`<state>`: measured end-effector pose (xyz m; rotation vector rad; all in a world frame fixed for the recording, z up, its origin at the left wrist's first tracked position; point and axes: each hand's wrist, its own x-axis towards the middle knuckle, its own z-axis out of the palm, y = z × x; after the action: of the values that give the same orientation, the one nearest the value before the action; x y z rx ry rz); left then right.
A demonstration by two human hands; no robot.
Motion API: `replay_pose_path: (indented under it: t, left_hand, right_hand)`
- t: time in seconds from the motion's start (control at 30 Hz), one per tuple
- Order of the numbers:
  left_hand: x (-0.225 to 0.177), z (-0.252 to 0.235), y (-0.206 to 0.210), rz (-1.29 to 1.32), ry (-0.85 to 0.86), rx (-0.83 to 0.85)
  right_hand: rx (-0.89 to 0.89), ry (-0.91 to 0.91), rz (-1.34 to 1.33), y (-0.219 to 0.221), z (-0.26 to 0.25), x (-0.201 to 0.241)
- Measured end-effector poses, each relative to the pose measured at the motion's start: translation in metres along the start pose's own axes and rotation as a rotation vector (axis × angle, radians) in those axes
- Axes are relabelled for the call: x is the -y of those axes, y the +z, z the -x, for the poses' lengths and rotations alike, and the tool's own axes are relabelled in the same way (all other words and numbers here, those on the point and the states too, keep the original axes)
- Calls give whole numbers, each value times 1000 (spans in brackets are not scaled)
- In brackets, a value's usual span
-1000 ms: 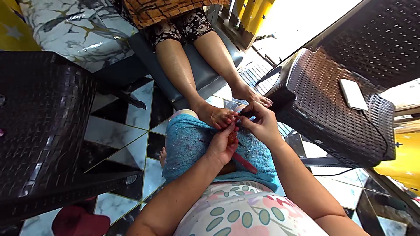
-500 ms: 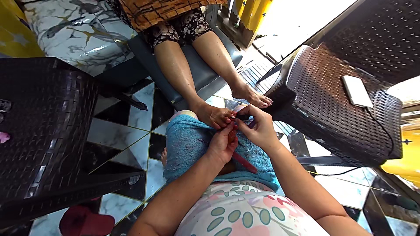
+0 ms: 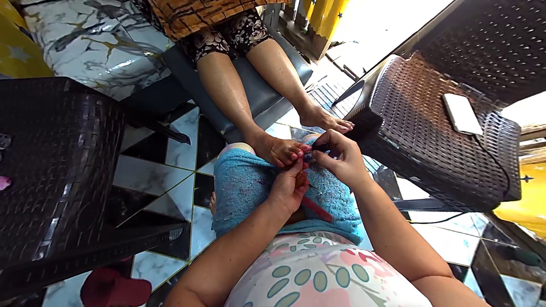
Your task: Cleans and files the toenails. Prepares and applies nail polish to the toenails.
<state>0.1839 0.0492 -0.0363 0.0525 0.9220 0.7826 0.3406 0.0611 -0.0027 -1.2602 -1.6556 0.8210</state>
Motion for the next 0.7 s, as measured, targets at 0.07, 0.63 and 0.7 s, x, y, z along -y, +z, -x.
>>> replay_pose_path:
  t: [0.07,0.63,0.7]
  left_hand:
    - [1,-1,1,-25,16,-12]
    - [2,-6,13,-108,78,-15]
    - [3,-10,15,-50,65,10]
  right_hand:
    - [82,-15,-1,-8,4,8]
    - [207,85,-4,-17,14,7]
    - [134,129,-109,-24,9,7]
